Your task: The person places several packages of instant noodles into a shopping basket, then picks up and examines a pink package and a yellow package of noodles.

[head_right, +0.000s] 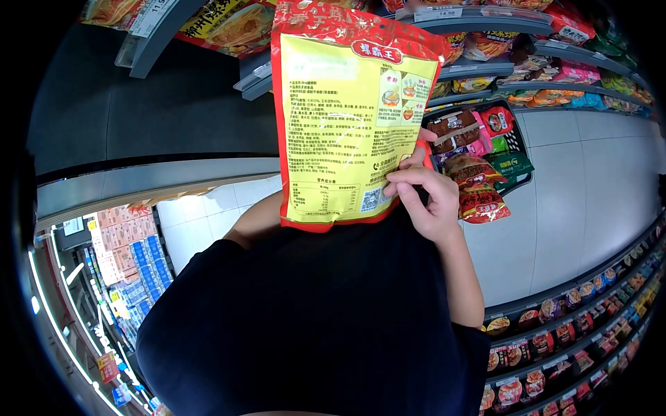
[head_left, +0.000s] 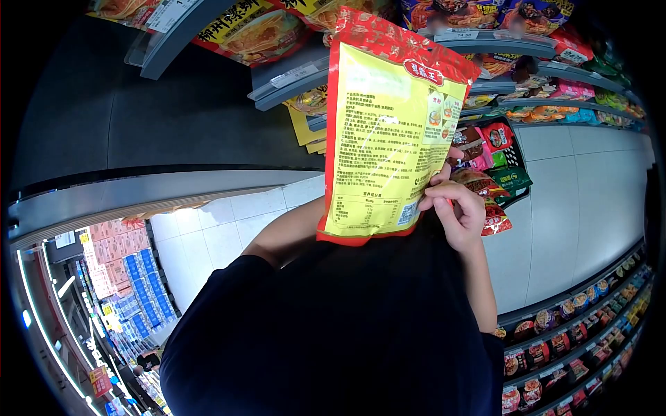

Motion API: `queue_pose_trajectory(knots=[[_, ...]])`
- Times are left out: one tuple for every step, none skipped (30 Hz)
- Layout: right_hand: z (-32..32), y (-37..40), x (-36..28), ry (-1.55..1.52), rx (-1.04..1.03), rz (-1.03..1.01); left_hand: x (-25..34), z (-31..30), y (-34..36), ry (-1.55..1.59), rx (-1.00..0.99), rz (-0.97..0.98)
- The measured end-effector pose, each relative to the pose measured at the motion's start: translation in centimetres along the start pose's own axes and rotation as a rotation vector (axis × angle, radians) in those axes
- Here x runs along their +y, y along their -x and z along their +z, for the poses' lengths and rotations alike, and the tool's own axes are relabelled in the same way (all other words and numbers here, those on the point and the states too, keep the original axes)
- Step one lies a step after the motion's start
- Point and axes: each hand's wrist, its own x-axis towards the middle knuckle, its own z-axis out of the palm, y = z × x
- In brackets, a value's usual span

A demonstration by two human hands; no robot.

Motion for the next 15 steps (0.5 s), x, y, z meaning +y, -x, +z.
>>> queue_pose_trajectory(knots=[[-0.04, -0.01, 0.06, 0.009, -0.001, -0.013, 0.03, -0.01, -0.02, -0.01, -0.002, -0.002], [-0.06, -0.01, 0.1, 0.018, -0.001, -0.025, 0.05, -0.02, -0.02, -0.02, -0.004, -0.003], [-0.05, 0.02, 0.1, 0.018, -0.001, -0.022, -0.08, -0.11, 0.0, -0.023, 0.004, 0.004], [-0.03, 0.07, 0.1, 0.018, 0.0, -0.019, -0.31, -0.26, 0.01, -0.027, 0.013, 0.011], [-0.01, 0.12, 0.09, 0.018, 0.0, -0.016, -0.44, -0.34, 0.04, -0.03, 0.022, 0.019], [0.02, 0.17, 0.09, 0.016, 0.002, -0.012, -0.39, -0.29, 0.05, -0.041, 0.017, 0.02], [0.08, 0.24, 0.11, 0.014, 0.004, -0.009, -0.29, -0.19, 0.07, -0.052, 0.011, 0.022], [0.12, 0.28, 0.11, 0.012, 0.006, -0.005, -0.22, -0.14, 0.08, -0.063, 0.006, 0.023], [0.14, 0.28, 0.12, 0.014, 0.006, -0.009, -0.19, -0.15, 0.09, -0.052, 0.005, 0.016], [0.15, 0.28, 0.13, 0.016, 0.005, -0.014, -0.15, -0.17, 0.1, -0.04, 0.005, 0.008], [0.17, 0.26, 0.14, 0.018, 0.004, -0.018, -0.12, -0.18, 0.11, -0.029, 0.004, 0.001], [0.2, 0.26, 0.13, 0.018, 0.003, -0.02, -0.25, -0.4, 0.14, -0.031, 0.013, 0.005], [0.23, 0.25, 0.11, 0.017, 0.003, -0.023, -0.52, -0.78, 0.2, -0.033, 0.022, 0.009], [0.27, 0.25, 0.11, 0.016, 0.003, -0.025, -0.66, -0.98, 0.25, -0.035, 0.03, 0.012], [0.29, 0.27, 0.09, 0.013, 0.004, -0.021, -0.57, -0.86, 0.29, -0.024, 0.021, 0.011]])
